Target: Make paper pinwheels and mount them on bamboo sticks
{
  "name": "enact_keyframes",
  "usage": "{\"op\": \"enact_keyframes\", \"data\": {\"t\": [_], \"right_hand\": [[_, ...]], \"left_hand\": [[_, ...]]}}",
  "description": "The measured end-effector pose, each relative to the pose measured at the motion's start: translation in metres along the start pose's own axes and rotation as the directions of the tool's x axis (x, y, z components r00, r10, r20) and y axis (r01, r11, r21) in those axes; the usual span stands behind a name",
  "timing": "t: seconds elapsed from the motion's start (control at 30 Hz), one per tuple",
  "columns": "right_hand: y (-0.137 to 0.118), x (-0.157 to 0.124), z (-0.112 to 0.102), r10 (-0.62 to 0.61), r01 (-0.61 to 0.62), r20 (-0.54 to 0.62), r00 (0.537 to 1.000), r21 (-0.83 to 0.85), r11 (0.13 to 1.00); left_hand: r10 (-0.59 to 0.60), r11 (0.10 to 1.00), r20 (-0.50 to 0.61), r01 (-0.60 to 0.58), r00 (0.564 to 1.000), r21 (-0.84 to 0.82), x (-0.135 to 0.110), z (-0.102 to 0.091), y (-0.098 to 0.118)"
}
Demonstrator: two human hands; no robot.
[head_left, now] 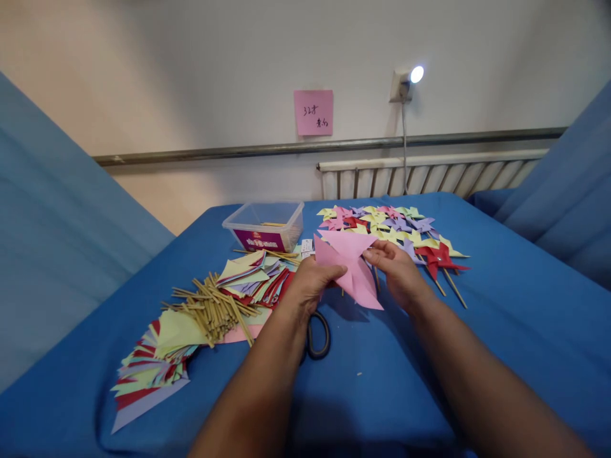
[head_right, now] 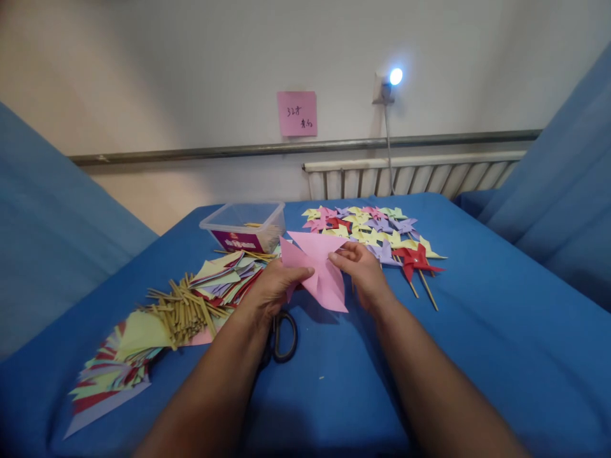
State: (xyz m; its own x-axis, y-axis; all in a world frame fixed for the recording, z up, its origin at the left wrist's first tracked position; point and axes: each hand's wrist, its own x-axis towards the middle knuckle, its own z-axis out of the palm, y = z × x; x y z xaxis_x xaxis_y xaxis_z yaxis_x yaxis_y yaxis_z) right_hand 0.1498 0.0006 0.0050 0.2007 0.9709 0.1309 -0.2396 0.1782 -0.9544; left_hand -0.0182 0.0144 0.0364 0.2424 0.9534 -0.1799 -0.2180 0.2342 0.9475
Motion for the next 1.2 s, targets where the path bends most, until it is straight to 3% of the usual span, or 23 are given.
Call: {"op": "enact_keyframes", "data": {"t": [0.17, 0.43, 0.5, 0.57, 0.63, 0.67, 0.73, 0.83, 0.97, 1.07, 1.2], "right_hand": [[-0.005, -0.008, 0.006, 0.140, -0.182, 0.240, 0.961, 0.163, 0.970], [-0.001, -0.013, 0.012, 0.148, -0.202, 0.261, 0.954, 0.196, 0.960], [0.000, -0.009, 0.009, 0.103, -0.138, 0.193, 0.976, 0.175, 0.975], [0.000, -0.004, 0.003, -0.015, 0.013, 0.014, 1.000, 0.138, 0.990], [-0.002, 0.001, -0.002, -0.157, 0.166, -0.139, 0.978, 0.054, 0.985], [-0.003, 0.003, -0.005, -0.202, 0.206, -0.163, 0.966, 0.006, 0.979], [-0.008, 0.003, -0.009, -0.222, 0.213, -0.116, 0.968, -0.089, 0.973], [-0.016, -0.003, -0.010, -0.129, 0.142, 0.065, 0.989, -0.280, 0.949], [-0.022, -0.010, -0.005, -0.063, 0.171, 0.240, 0.969, -0.459, 0.872], [-0.019, -0.012, -0.003, -0.017, 0.172, 0.289, 0.957, -0.521, 0.836], [-0.012, -0.012, -0.002, 0.075, 0.107, 0.321, 0.944, -0.513, 0.852]], "left_hand": [[-0.006, 0.968, 0.025, 0.000, 1.000, 0.252, 0.000, -0.005, 0.006], [-0.007, 0.931, 0.081, -0.023, 0.997, 0.363, -0.002, -0.007, 0.010], [-0.003, 0.936, 0.099, -0.032, 0.995, 0.351, -0.001, -0.009, 0.010], [0.015, 0.937, 0.110, -0.052, 0.994, 0.345, -0.001, -0.011, 0.012], [0.036, 0.927, 0.113, -0.075, 0.993, 0.366, -0.002, -0.011, 0.013], [0.045, 0.917, 0.117, -0.087, 0.992, 0.389, -0.002, -0.012, 0.014], [0.051, 0.879, 0.130, -0.107, 0.990, 0.464, -0.003, -0.012, 0.015], [0.047, 0.804, 0.150, -0.126, 0.988, 0.580, -0.005, -0.010, 0.018], [0.032, 0.724, 0.178, -0.146, 0.983, 0.674, -0.009, -0.007, 0.022], [0.032, 0.682, 0.192, -0.161, 0.981, 0.714, -0.011, -0.004, 0.022], [0.045, 0.634, 0.233, -0.208, 0.971, 0.745, -0.012, -0.005, 0.022]]}}
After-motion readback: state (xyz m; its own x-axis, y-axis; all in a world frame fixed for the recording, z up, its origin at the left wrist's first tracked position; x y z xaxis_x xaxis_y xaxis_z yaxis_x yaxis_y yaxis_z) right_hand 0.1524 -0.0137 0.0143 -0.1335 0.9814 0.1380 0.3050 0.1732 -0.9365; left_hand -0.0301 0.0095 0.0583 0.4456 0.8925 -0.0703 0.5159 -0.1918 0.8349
